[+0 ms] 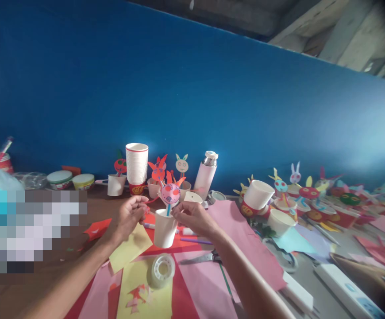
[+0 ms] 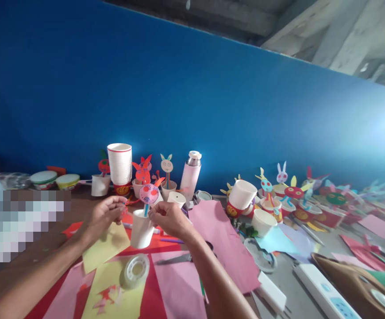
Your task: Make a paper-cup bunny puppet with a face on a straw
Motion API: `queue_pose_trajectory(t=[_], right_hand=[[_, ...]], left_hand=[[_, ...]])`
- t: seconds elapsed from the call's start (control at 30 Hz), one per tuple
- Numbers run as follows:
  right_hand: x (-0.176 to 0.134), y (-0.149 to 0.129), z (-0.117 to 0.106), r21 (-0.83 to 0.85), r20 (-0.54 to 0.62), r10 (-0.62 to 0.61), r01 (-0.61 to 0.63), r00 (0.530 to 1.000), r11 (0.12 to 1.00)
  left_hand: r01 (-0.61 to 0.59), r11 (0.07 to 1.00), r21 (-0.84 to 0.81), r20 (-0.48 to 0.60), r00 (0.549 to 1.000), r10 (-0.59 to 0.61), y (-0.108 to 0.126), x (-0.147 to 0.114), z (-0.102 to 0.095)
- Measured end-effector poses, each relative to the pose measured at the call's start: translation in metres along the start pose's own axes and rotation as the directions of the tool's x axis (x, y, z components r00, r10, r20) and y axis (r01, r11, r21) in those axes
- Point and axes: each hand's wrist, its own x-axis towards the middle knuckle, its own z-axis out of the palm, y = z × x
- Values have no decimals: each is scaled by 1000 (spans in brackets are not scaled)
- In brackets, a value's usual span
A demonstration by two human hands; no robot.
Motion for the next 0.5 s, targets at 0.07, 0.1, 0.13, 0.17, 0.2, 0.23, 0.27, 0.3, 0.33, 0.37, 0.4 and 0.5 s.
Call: queue_pose_trajectory(t=[0.07,0.1,0.13,0.17,0.2,0.23,0.27,0.3,0.33,0.37,0.4,0.5], right_hand=[[1,0,0,6,-7,6,-6,1000,1000],[1,0,0,1,-11,10,-10,1000,1000],[1,0,0,-8,-15,17,-17,1000,1000],[1,-1,-1,-18,-18,25,-26,1000,1000],[1,-1,-3,-29,-19,33,-33,999,999],[0,-3,-5,-40,-13,35,-35,999,999],[-2,-4,-9,-49,0,30,-30,1000,998],[-4,-6,-15,-54,24,24,-23,999,998],[-6,-8,-21,-60,60,19,-15,998,998],[-8,-9,-29,-51,95,18,-13,995,999],[-10,-9,-36,-31,149,28,-24,988,999],[-9,-2,-53,50,179,61,-71,982,996]], left_hand=[[5,1000,6,1,1000,-5,-3,-1,1],[5,1000,8,0,1000,-5,-5,0,2],[5,1000,8,-1,1000,-5,-8,0,2],[4,1000,9,-2,1000,-4,-11,1,2],[2,1000,9,-2,1000,-2,-14,2,2],[0,1000,11,1,1000,0,-17,3,2],[-3,1000,12,6,1000,3,-19,3,2],[-8,1000,12,12,1000,8,-21,4,2],[-13,1000,11,18,1000,13,-23,4,2],[-18,1000,8,22,1000,18,-24,4,1],[-22,1000,5,24,999,22,-25,3,2],[-36,999,-8,31,999,36,-28,1,3]])
